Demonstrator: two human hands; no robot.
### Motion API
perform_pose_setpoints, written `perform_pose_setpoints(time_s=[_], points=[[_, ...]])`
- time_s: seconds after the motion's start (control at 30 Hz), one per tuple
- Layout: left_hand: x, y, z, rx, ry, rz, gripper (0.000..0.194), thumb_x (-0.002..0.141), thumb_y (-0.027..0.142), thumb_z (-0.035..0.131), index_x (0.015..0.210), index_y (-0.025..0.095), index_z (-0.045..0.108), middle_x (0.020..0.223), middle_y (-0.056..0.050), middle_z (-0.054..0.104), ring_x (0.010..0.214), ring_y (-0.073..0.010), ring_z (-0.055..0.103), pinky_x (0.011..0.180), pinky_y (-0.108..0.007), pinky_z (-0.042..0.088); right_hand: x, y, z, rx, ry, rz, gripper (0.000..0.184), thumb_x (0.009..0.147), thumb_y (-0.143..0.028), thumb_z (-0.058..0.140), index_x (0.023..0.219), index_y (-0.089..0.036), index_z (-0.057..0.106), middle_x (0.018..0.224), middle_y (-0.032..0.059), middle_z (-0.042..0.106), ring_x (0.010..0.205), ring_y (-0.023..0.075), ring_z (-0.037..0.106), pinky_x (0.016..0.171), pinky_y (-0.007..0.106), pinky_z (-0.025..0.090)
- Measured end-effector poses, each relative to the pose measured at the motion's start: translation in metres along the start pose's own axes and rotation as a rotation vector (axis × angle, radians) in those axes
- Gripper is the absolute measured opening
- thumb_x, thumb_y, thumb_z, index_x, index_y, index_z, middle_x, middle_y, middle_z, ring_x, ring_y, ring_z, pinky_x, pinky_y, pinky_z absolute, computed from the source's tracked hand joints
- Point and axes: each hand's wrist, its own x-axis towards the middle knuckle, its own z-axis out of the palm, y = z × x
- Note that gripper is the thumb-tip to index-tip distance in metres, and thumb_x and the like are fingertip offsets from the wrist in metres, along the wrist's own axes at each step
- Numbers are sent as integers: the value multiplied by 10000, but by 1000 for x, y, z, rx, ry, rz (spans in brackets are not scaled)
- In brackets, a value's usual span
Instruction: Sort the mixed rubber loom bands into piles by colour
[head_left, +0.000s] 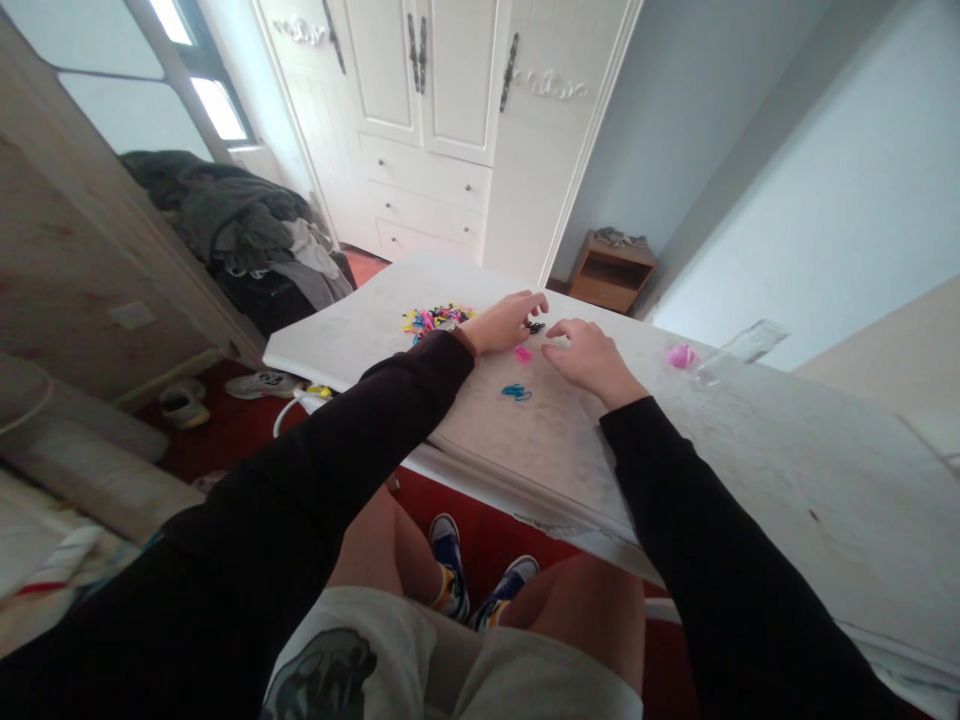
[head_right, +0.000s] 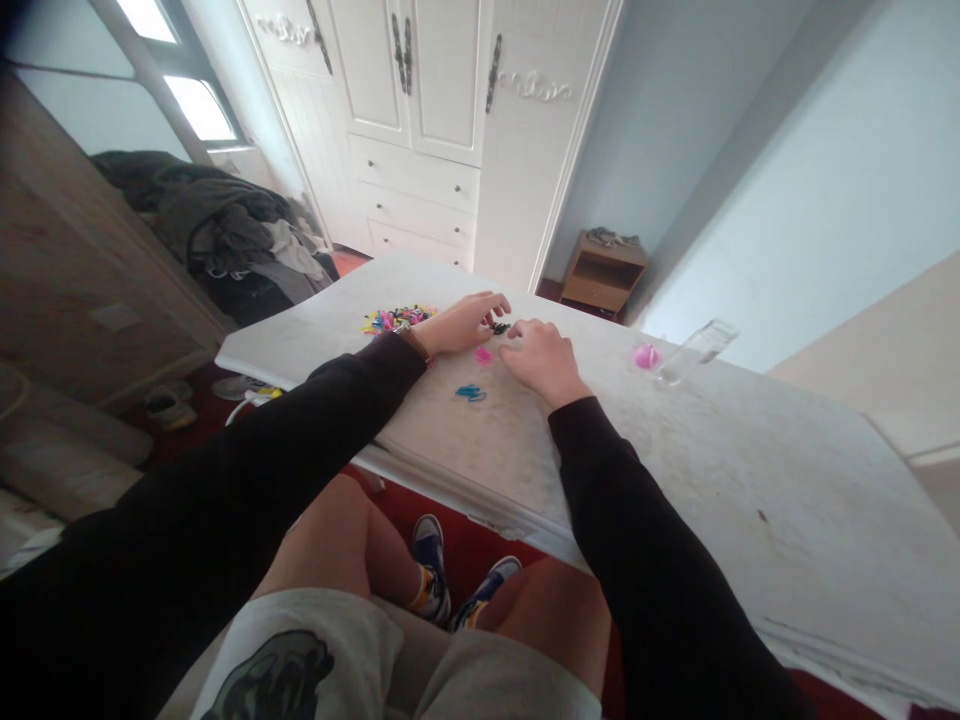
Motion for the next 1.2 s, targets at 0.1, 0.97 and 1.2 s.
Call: perform_pose_setpoints(time_s=[0.1, 0.97, 1.2], points=[[0, 0, -7, -19, 36, 7, 478, 765, -4, 560, 1220, 115, 646, 1188, -150, 706, 947, -201, 669, 891, -323, 545, -1, -2, -3, 8, -13, 16, 298, 891, -327, 617, 1113, -202, 772, 1290, 152, 761, 1249, 382, 665, 1077, 570, 509], [-24, -19, -44, 244, 51, -489, 254, 780, 81, 634, 980, 205, 732, 979, -68, 800, 1034, -300, 705, 1048, -539, 454, -7, 0, -11, -21, -4, 59, 261, 899, -305, 590, 1053, -199, 773, 1253, 138, 767, 1230, 375, 652, 1017, 543, 504], [-26, -23, -37, 229, 54, -507, 239, 777, 58, 616, 944, 211, 692, 998, -75, 803, 1073, -323, 685, 1057, -564, 430, -6, 2, -9, 8, 19, 47, 224, 885, -297, 606, 1004, -203, 771, 1224, 139, 777, 1207, 370, 666, 1016, 545, 502]])
